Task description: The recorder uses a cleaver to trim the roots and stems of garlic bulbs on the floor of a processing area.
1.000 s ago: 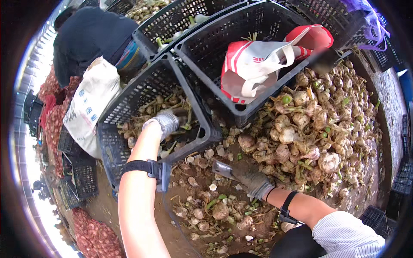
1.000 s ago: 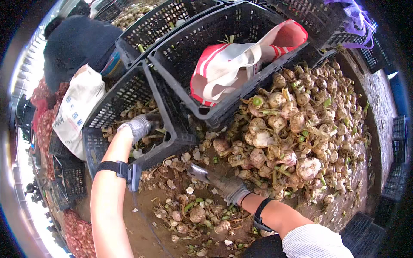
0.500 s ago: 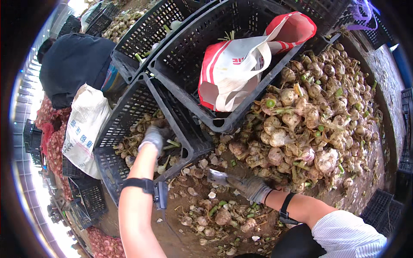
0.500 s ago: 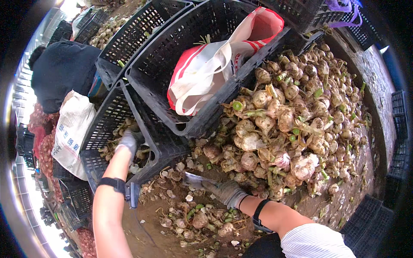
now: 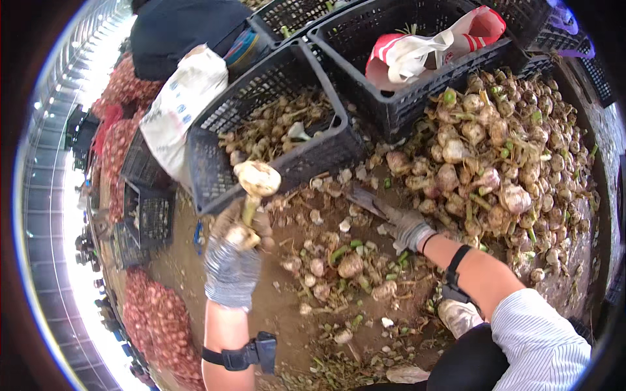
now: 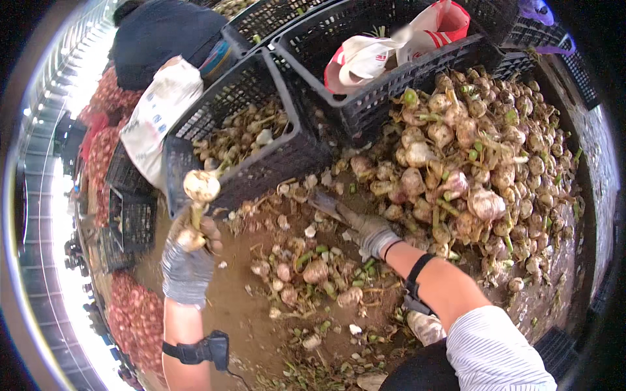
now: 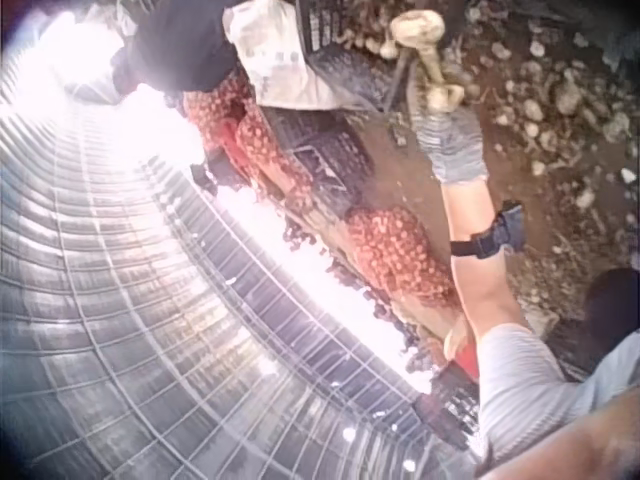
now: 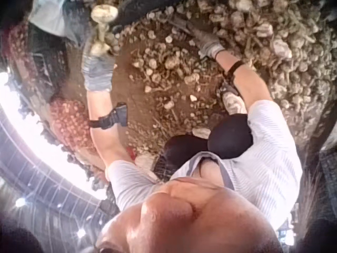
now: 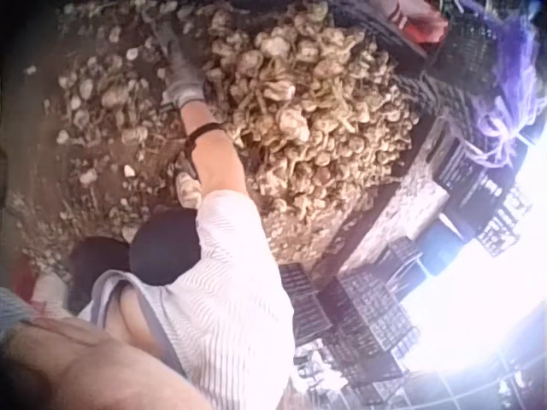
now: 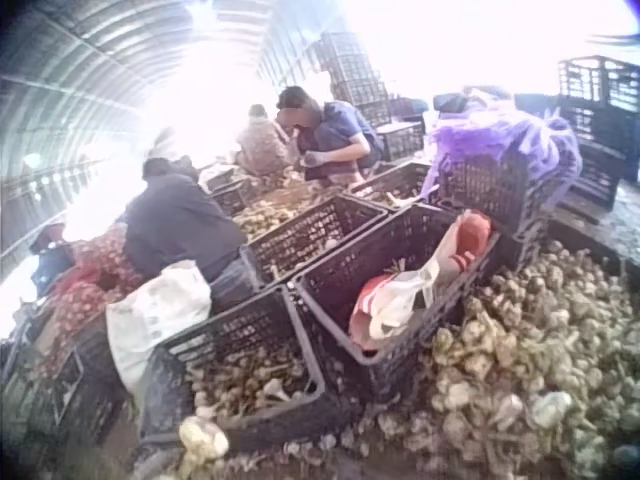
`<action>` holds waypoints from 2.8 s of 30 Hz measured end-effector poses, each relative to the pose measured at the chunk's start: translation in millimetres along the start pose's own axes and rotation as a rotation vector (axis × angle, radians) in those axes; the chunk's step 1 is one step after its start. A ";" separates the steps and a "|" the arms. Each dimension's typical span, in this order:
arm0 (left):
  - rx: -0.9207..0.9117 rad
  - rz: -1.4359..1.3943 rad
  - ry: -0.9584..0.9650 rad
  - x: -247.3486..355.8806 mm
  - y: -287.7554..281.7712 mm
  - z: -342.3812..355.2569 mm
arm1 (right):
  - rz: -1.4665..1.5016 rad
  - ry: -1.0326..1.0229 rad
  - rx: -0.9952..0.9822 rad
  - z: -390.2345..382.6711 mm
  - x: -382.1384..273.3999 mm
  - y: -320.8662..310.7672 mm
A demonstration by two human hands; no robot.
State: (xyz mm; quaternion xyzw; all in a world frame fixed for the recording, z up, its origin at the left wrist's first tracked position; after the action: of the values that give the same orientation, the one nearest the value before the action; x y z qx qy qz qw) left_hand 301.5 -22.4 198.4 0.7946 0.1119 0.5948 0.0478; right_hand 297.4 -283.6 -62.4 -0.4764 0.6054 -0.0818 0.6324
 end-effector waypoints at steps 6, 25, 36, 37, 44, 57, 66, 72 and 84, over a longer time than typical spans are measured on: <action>0.102 -0.047 -0.024 -33.4 27.6 -152.2 | 1.498 -0.257 -0.212 -78.1 -169.8 -108.4; 0.407 0.495 0.476 84.5 134.5 -449.0 | 0.402 -0.860 -0.094 -310.6 -375.6 -252.2; 0.493 0.468 0.372 42.1 95.7 -422.5 | -0.016 -0.801 -0.180 -280.5 -329.4 -229.2; 0.502 0.481 0.335 32.4 89.3 -411.4 | 0.018 -0.715 -0.281 -268.6 -322.4 -223.8; 0.425 0.331 0.213 -34.0 39.7 -313.5 | 0.072 -0.953 -0.332 -193.6 -289.0 -189.4; 0.229 0.569 0.128 -121.9 46.1 -218.8 | -0.044 -0.990 -0.489 -144.8 -225.5 -99.1; 0.165 0.621 0.051 -142.8 58.0 -223.0 | 0.128 -0.929 -0.615 -161.5 -197.2 -71.3; 0.164 0.629 0.022 -148.3 60.3 -228.2 | 0.072 -0.895 -0.650 -166.2 -193.6 -72.7; 0.294 0.701 -0.087 -164.0 54.7 -242.1 | -0.314 -0.450 -0.519 -137.1 -124.7 -74.3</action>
State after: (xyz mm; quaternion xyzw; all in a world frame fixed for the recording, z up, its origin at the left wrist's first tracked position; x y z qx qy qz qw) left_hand 32.9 -127.8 126.3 0.8077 -0.0847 0.5182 -0.2682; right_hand 185.3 -307.4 101.1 -0.7138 0.3717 0.0851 0.5875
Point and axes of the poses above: each hand's wrist, its own z-axis towards the middle knuckle, its own y-axis out of the palm, x = y × z, the point moved 4 cm from there along z, towards the middle knuckle, and after that the axes turned 4 degrees about z, right-handed, at the moved point
